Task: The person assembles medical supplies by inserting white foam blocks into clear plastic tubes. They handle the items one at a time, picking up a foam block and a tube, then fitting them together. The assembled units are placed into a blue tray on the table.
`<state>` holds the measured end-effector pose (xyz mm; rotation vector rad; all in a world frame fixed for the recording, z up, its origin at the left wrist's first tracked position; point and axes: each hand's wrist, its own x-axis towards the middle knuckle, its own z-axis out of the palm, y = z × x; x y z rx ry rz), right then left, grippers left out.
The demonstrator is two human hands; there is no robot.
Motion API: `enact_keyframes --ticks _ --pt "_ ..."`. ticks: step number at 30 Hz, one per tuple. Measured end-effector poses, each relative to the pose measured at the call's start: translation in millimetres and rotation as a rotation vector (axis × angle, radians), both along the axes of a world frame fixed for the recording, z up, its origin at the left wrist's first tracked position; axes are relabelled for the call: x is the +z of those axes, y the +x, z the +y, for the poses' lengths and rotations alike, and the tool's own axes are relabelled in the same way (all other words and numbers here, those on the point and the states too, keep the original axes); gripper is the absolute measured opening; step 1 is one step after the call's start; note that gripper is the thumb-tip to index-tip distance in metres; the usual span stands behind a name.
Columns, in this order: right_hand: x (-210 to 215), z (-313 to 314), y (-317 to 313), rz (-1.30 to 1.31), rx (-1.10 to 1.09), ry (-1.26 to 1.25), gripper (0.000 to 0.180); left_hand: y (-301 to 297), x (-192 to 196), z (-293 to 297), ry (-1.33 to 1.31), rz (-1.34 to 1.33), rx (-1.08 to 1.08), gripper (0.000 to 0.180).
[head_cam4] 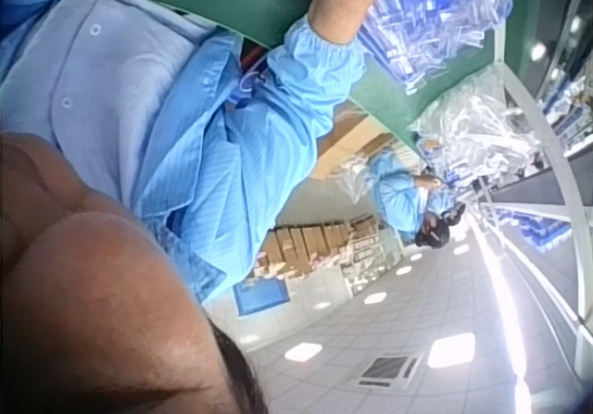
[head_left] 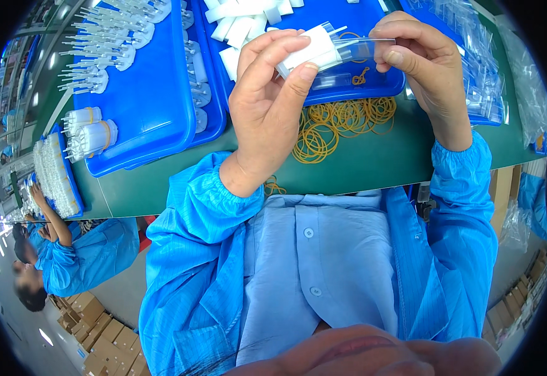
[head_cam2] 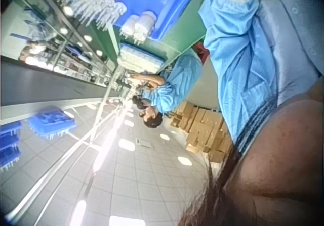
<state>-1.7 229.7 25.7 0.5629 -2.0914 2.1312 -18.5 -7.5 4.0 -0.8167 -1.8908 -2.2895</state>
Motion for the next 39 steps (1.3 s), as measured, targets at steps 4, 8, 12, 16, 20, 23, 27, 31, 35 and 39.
enact_keyframes --ticks 4,8,12,16,20,23,27,31,35,39 --pt "-2 5 -3 0.121 0.064 0.031 0.02 0 0 0 -0.037 0.03 -0.023 0.026" --pt "1 2 1 0.0 -0.01 0.004 0.02 0 -3 -2 -0.034 0.063 -0.023 0.024" --pt "2 1 3 -0.026 -0.034 0.012 0.02 0 -2 -2 -0.016 0.008 -0.024 0.023" --pt "0 2 1 0.066 0.016 0.056 0.02 1 -1 -1 -0.009 -0.045 0.008 0.02" --pt "-1 3 0 0.088 0.068 0.052 0.019 1 -1 0 -0.014 -0.039 0.054 0.021" --pt "-2 3 1 0.079 0.066 0.061 0.019 -1 -3 1 -0.034 0.028 0.074 0.021" --pt "-2 4 -2 0.08 0.083 0.053 0.018 0 -1 1 -0.046 0.039 0.073 0.021" --pt "-5 6 -5 0.09 0.092 0.056 0.017 4 1 2 -0.046 0.026 0.084 0.02" --pt "-6 1 -2 0.004 0.023 0.017 0.018 1 -2 1 -0.137 0.19 0.126 0.02" --pt "-8 -1 -2 -0.004 0.021 -0.013 0.021 6 1 1 -0.161 0.123 0.129 0.02"
